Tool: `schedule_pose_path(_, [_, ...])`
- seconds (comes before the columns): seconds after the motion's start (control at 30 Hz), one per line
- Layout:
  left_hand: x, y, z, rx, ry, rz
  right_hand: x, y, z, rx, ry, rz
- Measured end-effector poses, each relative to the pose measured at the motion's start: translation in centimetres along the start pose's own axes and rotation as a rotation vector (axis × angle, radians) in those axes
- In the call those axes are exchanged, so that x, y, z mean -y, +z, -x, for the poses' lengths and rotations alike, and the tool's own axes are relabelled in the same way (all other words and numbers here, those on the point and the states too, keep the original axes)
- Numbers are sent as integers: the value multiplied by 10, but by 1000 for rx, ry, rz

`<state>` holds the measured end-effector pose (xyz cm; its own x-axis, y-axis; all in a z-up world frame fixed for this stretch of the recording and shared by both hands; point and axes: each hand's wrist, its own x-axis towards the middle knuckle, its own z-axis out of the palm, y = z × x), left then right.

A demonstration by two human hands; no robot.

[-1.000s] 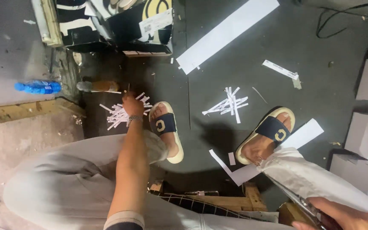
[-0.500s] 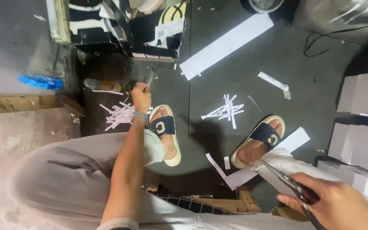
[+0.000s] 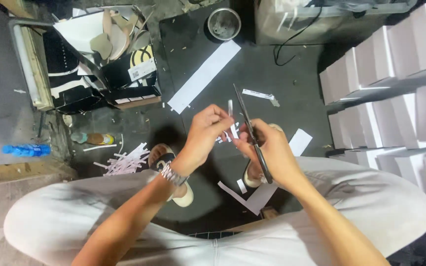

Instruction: Cutting thin white strips into smaller pieces using scissors

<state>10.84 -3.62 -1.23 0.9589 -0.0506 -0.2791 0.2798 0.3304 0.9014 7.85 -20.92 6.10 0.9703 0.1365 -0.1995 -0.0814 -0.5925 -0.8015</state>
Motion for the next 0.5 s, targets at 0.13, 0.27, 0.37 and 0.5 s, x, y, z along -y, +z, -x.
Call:
schedule_pose_path(0.13, [-18,6,33,21,81,-86,-4,6,14,11,15,-321])
schedule_pose_path(0.27, [-40,14,85,85,210,-142,-14,9,23,-75,-89,-463])
schedule_pose_path(0.37, [-23,12,101,182,259,-183,3,7,31,-156,-44,-581])
schedule_pose_path(0.5, [-5,13,99,189,283,-139,6,19,38,-222,-5,-668])
